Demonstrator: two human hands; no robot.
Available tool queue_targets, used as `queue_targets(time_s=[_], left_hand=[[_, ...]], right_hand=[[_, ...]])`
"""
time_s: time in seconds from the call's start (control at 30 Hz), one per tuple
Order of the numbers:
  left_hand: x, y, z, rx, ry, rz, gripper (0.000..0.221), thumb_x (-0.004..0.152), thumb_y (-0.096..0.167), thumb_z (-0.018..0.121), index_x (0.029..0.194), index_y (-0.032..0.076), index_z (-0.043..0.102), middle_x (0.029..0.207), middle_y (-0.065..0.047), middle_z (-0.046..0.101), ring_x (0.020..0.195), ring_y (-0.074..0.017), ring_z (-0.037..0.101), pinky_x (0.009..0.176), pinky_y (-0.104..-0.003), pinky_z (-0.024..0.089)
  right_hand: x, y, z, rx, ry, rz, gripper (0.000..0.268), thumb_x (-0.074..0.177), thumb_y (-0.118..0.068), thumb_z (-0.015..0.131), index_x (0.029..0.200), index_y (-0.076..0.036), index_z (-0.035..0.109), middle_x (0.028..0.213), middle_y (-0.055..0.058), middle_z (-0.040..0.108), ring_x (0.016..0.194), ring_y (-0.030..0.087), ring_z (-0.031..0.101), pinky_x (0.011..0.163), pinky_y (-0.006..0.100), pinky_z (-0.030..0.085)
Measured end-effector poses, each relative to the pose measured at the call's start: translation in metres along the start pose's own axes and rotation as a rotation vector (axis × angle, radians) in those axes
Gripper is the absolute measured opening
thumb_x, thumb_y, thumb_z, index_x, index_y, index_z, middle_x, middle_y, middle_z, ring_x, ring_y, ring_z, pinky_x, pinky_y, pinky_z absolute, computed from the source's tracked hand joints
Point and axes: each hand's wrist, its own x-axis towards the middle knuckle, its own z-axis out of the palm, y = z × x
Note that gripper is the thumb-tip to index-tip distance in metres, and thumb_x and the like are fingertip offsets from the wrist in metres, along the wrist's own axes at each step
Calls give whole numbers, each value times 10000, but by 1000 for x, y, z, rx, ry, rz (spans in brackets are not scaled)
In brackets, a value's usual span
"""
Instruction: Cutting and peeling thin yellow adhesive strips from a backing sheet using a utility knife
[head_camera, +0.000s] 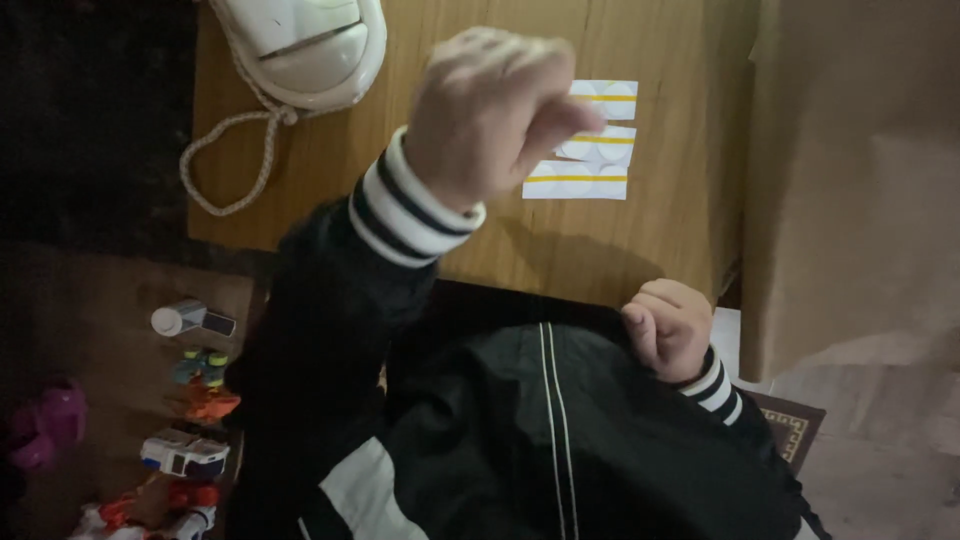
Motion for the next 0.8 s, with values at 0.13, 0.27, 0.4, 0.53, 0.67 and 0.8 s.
queue_targets(time_s=[0.13, 0.27, 0.4, 0.53, 0.67, 0.8], left_hand=[[12, -30, 27, -32, 48, -33, 492, 1125, 464, 332, 794, 120, 453, 600, 17, 359, 475, -151, 376, 462, -341, 346], [5, -45, 44, -88, 82, -137, 500, 1123, 461, 296, 795, 99, 403, 651, -5, 347, 541, -178, 371, 515, -364, 327], [-11, -57, 52, -31, 56, -131, 487, 1128, 449, 303, 801, 103, 408, 643, 11, 332, 514, -140, 336, 476, -315, 313], [-11, -60, 48, -88, 32, -149, 483, 1126, 459, 300, 817, 105, 409, 634, 16, 366, 508, -141, 386, 497, -322, 363], [-14, -61, 51, -87, 70, -119, 451, 1126, 414, 349, 823, 98, 457, 643, 11, 394, 515, -155, 414, 493, -330, 372], [-15, -62, 47, -105, 70, -127, 468, 1124, 438, 328, 831, 103, 474, 627, 15, 430, 511, -157, 446, 499, -328, 395]], right_hand=[[13, -7, -3, 72, 46, 46, 513, 1077, -237, 367, 590, -76, 366, 564, 37, 293, 480, 206, 302, 490, 361, 224], [14, -6, -4, 97, 39, 111, 526, 1087, -279, 345, 597, -87, 348, 567, 22, 292, 485, 182, 298, 487, 344, 223], [13, -2, -3, 110, -23, 75, 495, 1085, -264, 322, 628, -93, 402, 579, 23, 315, 490, 202, 314, 510, 355, 255], [17, -3, 2, 59, 55, 77, 519, 1080, -256, 358, 593, -80, 309, 580, 37, 242, 486, 199, 244, 490, 361, 185], [16, -4, 6, 38, 81, 80, 520, 1080, -224, 362, 586, -68, 321, 575, 45, 248, 490, 208, 244, 498, 371, 175], [17, -7, 6, 24, 66, 101, 518, 1074, -216, 379, 580, -66, 342, 568, 44, 267, 490, 207, 276, 503, 363, 207]])
